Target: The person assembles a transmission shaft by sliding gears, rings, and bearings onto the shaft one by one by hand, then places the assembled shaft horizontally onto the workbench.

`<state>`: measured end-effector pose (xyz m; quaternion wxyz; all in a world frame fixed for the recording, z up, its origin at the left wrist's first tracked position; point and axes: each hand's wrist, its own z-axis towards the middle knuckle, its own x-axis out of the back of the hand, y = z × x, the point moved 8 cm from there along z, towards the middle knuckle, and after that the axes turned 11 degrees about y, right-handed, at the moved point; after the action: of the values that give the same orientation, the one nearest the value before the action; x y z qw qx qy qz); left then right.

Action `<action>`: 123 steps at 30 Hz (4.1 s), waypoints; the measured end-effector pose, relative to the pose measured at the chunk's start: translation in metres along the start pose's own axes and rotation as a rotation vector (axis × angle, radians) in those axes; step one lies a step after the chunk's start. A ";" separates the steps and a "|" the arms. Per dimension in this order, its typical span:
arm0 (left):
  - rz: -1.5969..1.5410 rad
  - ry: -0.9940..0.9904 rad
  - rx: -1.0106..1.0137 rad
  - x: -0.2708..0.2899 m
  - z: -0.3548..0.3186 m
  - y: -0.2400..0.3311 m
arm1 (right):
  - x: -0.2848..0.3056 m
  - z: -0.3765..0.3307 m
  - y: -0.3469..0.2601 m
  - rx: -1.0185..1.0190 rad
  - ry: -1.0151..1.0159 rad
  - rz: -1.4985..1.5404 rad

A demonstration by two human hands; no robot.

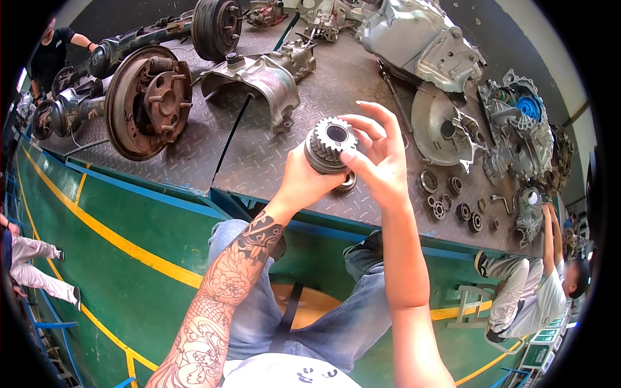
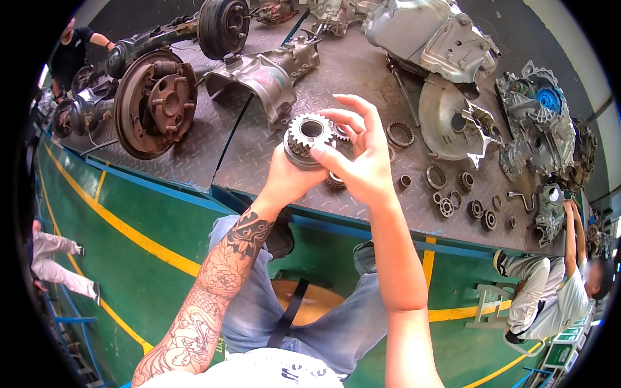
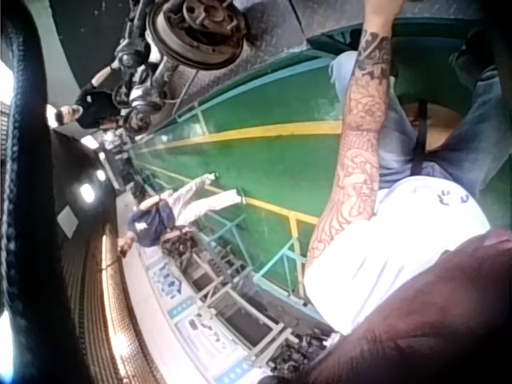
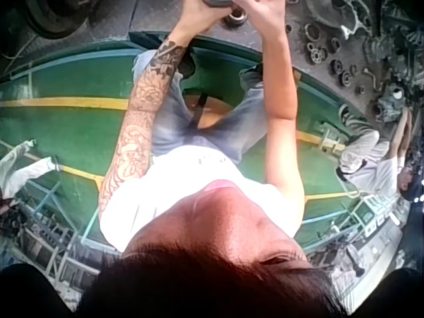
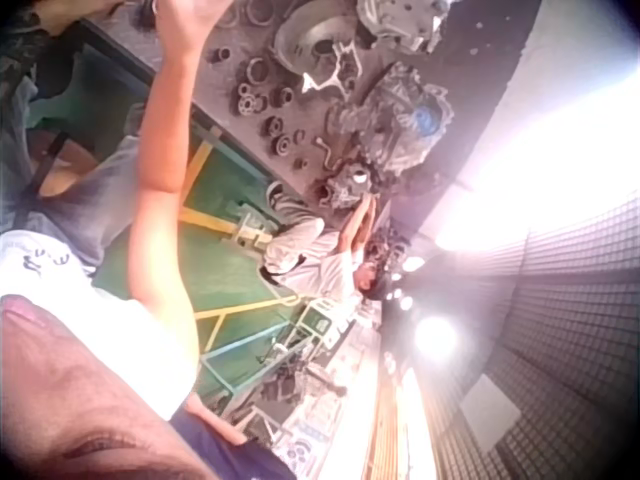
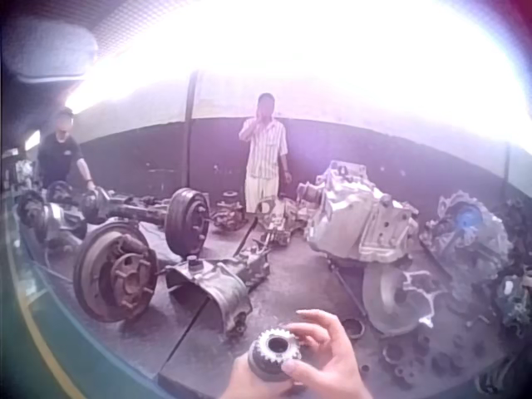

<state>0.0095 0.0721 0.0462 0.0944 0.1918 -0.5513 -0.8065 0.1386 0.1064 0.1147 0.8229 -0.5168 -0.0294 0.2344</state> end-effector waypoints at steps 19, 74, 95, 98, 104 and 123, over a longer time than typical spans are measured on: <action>0.013 -0.004 0.011 0.004 0.002 -0.004 | -0.008 -0.002 0.000 -0.116 0.002 0.140; 0.144 0.084 -0.138 0.000 -0.004 0.010 | -0.013 -0.015 -0.011 0.118 0.242 -0.527; 0.008 0.048 -0.034 0.000 -0.007 0.005 | 0.004 -0.009 0.010 -0.102 -0.156 -0.118; 0.082 0.062 -0.038 0.009 -0.005 0.006 | 0.047 0.029 0.011 -0.183 -0.141 -0.040; 0.120 0.025 -0.100 -0.007 -0.006 0.012 | 0.183 0.133 0.124 -0.166 0.193 -1.112; 0.100 0.088 -0.082 0.006 -0.013 0.009 | 0.248 0.203 0.210 -0.270 0.259 -1.807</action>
<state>0.0089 0.0556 0.0490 0.1664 0.1950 -0.5219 -0.8136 0.2253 0.4543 -0.0208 0.6229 -0.4112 -0.3563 -0.5621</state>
